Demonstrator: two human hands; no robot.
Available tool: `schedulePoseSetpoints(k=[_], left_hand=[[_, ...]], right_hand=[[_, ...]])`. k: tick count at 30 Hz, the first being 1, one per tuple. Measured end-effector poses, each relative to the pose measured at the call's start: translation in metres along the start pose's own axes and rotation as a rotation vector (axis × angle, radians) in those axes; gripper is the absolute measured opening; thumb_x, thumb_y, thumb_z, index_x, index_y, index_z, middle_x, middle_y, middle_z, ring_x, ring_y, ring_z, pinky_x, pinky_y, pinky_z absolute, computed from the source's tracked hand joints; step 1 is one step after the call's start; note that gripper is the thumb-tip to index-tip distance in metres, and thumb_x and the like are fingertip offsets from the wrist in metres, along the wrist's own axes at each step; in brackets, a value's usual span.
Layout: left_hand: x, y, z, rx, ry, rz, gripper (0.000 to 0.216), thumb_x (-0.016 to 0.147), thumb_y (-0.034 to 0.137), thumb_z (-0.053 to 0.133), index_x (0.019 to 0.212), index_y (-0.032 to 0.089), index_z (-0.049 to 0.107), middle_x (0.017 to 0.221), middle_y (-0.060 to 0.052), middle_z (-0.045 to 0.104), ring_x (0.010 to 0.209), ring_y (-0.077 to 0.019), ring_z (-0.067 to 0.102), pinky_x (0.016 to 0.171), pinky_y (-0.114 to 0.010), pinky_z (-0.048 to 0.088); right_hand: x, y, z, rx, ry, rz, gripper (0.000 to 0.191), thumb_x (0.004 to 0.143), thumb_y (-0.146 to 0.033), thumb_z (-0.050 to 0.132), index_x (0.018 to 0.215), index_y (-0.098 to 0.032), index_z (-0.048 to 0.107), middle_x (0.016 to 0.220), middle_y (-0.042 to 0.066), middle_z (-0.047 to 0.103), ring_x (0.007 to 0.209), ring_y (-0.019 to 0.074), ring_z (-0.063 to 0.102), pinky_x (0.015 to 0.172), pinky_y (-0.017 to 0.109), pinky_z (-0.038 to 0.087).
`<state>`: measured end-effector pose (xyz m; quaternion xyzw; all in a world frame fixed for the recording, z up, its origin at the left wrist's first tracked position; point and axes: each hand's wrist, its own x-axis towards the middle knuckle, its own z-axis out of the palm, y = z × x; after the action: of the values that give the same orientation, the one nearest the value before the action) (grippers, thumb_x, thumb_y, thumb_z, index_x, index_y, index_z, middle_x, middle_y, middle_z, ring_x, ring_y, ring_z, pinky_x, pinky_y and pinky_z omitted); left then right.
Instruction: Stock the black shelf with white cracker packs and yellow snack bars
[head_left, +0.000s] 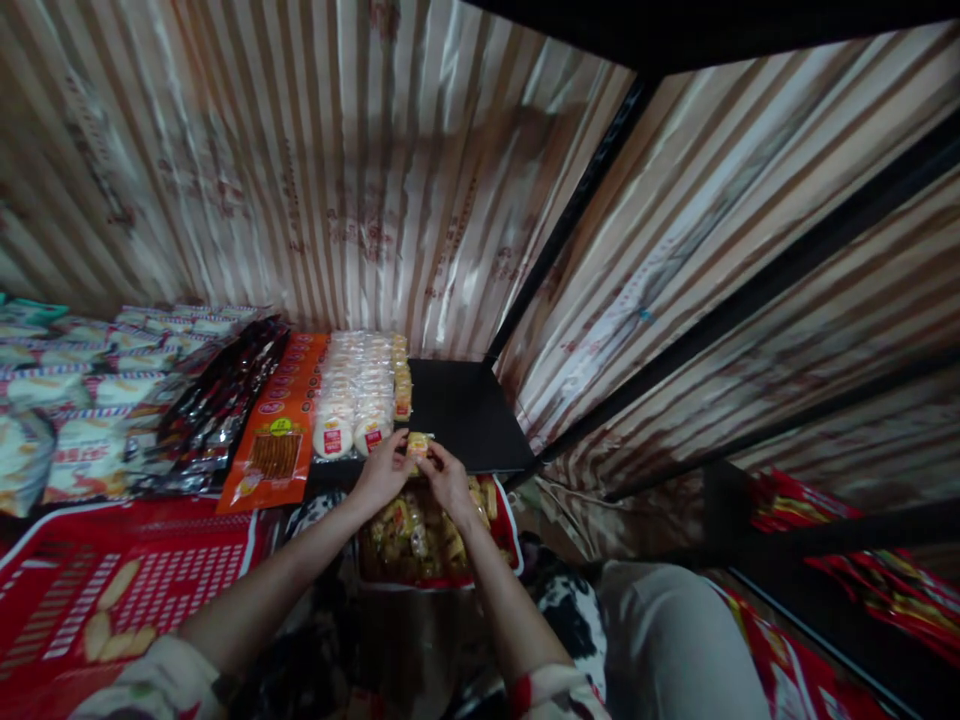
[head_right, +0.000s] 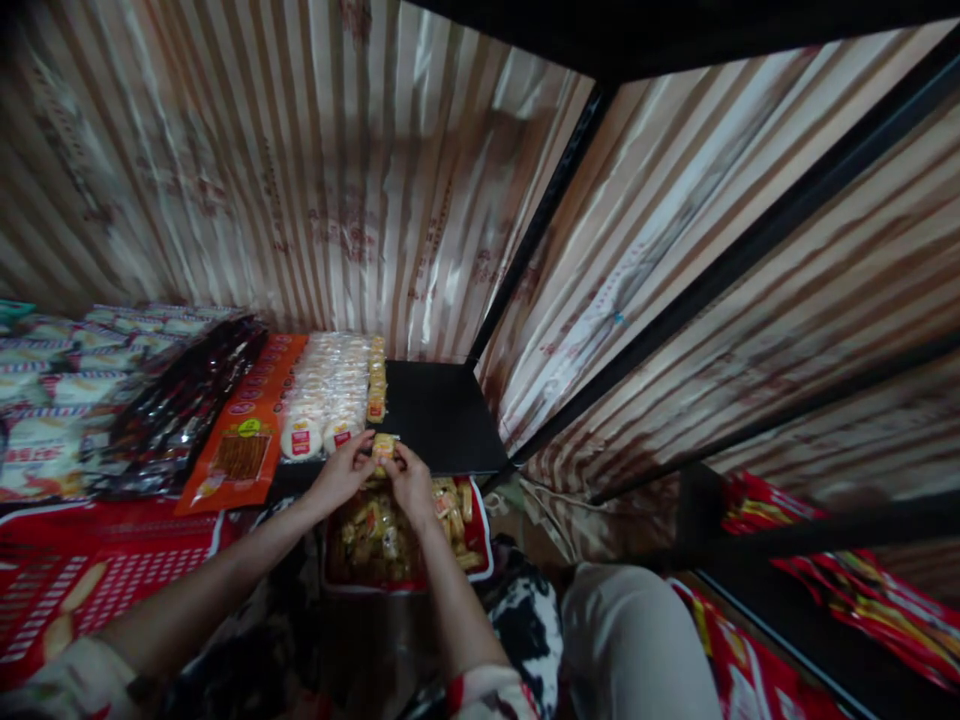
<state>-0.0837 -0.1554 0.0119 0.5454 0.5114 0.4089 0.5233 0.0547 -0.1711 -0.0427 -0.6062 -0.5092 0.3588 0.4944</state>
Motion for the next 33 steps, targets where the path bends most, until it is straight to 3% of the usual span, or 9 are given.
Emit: schedulePoseSetpoints(k=[6,12,21,33], left_hand=[[0.001,0.000,0.016,-0.137,0.031,-0.004,0.031,0.070,0.013,0.061,0.101,0.019,0.061,0.121,-0.010,0.057,0.100,-0.0194,0.059,0.085,-0.031,0.050],[0.022,-0.017,0.029,-0.212,0.034,-0.065,0.034,0.073,0.015,0.060,0.107,0.018,0.061,0.131,-0.009,0.053,0.124,-0.0229,0.046,0.107,-0.037,0.033],[0.041,-0.034,0.037,-0.204,0.011,-0.095,0.046,0.077,0.025,0.058,0.121,0.016,0.053,0.144,-0.010,0.039,0.135,-0.0228,0.031,0.114,-0.038,0.018],[0.046,-0.024,0.037,-0.167,0.045,-0.088,0.037,0.076,0.019,0.056,0.113,0.016,0.058,0.142,-0.010,0.042,0.138,-0.0213,0.025,0.116,-0.036,0.010]], right_hand=[[0.040,0.003,0.008,-0.091,0.069,0.007,0.030,0.072,-0.036,0.061,0.099,-0.024,0.067,0.081,0.000,0.068,0.074,0.0171,0.061,0.072,0.028,0.049],[0.065,0.007,0.020,-0.128,0.069,0.008,0.033,0.071,-0.038,0.058,0.098,-0.022,0.068,0.074,-0.001,0.066,0.066,0.0144,0.057,0.065,0.025,0.048],[0.082,0.017,0.026,-0.108,0.055,0.045,0.037,0.071,-0.035,0.059,0.104,-0.022,0.067,0.078,-0.001,0.067,0.067,0.0150,0.058,0.067,0.027,0.049],[0.082,0.018,0.032,-0.173,0.149,-0.014,0.043,0.070,-0.018,0.056,0.111,-0.019,0.065,0.098,0.007,0.066,0.091,0.0214,0.061,0.086,0.034,0.049]])
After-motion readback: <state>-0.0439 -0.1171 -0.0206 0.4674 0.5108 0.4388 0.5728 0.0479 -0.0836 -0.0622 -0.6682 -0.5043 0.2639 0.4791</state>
